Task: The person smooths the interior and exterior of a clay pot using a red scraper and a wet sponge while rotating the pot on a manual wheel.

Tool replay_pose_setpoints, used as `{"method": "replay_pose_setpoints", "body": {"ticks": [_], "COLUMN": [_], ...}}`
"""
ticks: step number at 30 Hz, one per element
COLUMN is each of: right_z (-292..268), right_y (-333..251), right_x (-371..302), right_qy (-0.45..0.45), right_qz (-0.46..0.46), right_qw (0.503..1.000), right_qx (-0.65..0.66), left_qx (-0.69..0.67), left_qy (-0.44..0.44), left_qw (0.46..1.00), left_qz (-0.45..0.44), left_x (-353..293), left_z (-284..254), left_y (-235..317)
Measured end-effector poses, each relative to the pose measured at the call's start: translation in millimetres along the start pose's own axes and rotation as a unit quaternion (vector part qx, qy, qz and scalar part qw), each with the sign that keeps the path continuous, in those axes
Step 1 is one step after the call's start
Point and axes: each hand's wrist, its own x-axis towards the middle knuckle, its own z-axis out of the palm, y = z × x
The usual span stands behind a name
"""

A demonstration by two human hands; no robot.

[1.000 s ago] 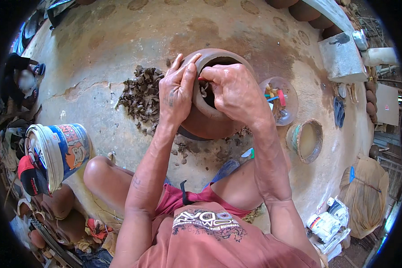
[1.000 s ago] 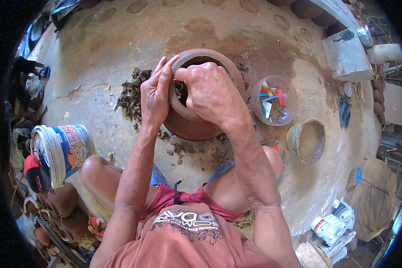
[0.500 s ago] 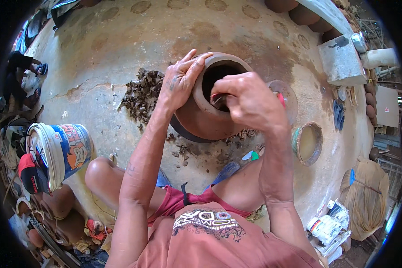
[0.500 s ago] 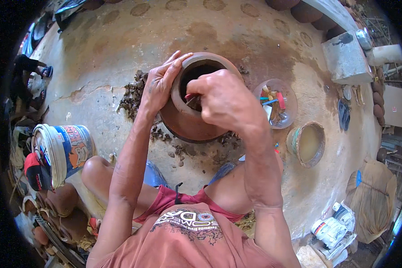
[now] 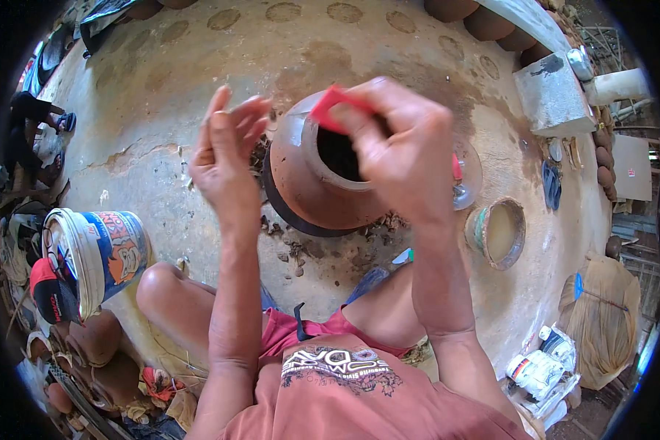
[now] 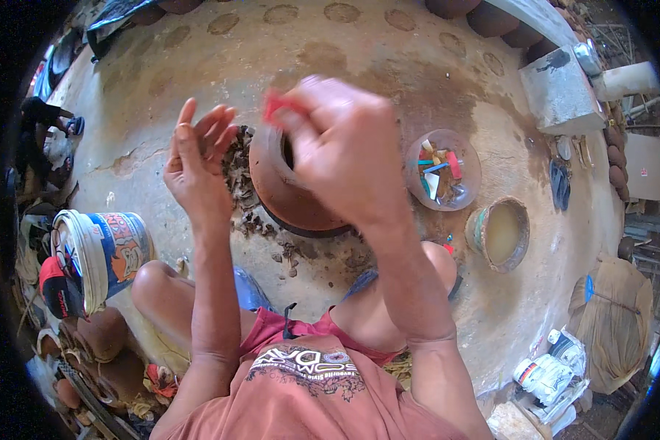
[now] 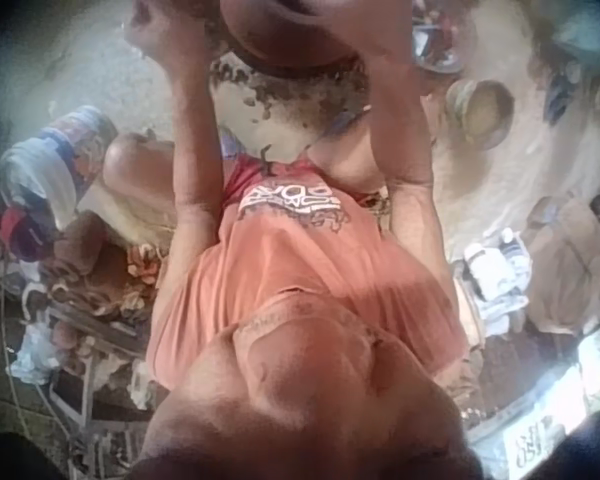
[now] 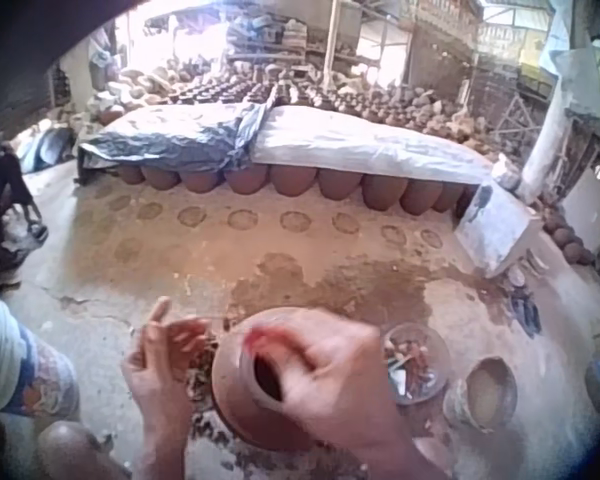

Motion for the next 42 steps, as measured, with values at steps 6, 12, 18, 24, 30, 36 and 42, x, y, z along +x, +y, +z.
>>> {"method": "replay_pose_setpoints", "body": {"ticks": [6, 12, 18, 24, 30, 36, 42], "right_z": [0.1, 24.5, 35.0, 33.6, 35.2, 32.5, 28.7], "right_y": [30.3, 41.8, 38.6, 45.9, 52.0, 51.6, 51.3], "right_x": [-4.2, -11.6, -12.6, -15.8, -18.0, -18.9, -18.4], "right_qy": [-0.044, -0.102, -0.097, -0.123, -0.120, -0.161, -0.201], "right_qz": [0.113, 0.099, 0.063, 0.044, 0.011, 0.033, -0.002], "right_qw": [0.984, 0.973, 0.980, 0.981, 0.985, 0.979, 0.974], "right_qx": [-0.134, -0.182, -0.163, -0.141, -0.123, -0.121, -0.103], "left_qx": [0.329, 0.321, 0.360, 0.356, 0.327, 0.305, 0.290], "left_qy": [0.094, -0.097, -0.111, -0.114, -0.128, -0.135, -0.180], "left_qw": [0.940, 0.937, 0.924, 0.924, 0.932, 0.937, 0.933], "left_qz": [0.001, 0.094, 0.071, 0.081, 0.090, 0.109, 0.116], "left_x": [-6.2, -49.5, -49.2, -44.5, -34.0, -19.9, -1.0], "left_z": [-54.8, 10.1, 18.5, 17.9, 15.3, 15.9, 11.2], "left_y": [-45.9, -41.6, -48.7, -52.4, -52.8, -59.4, -59.0]}}
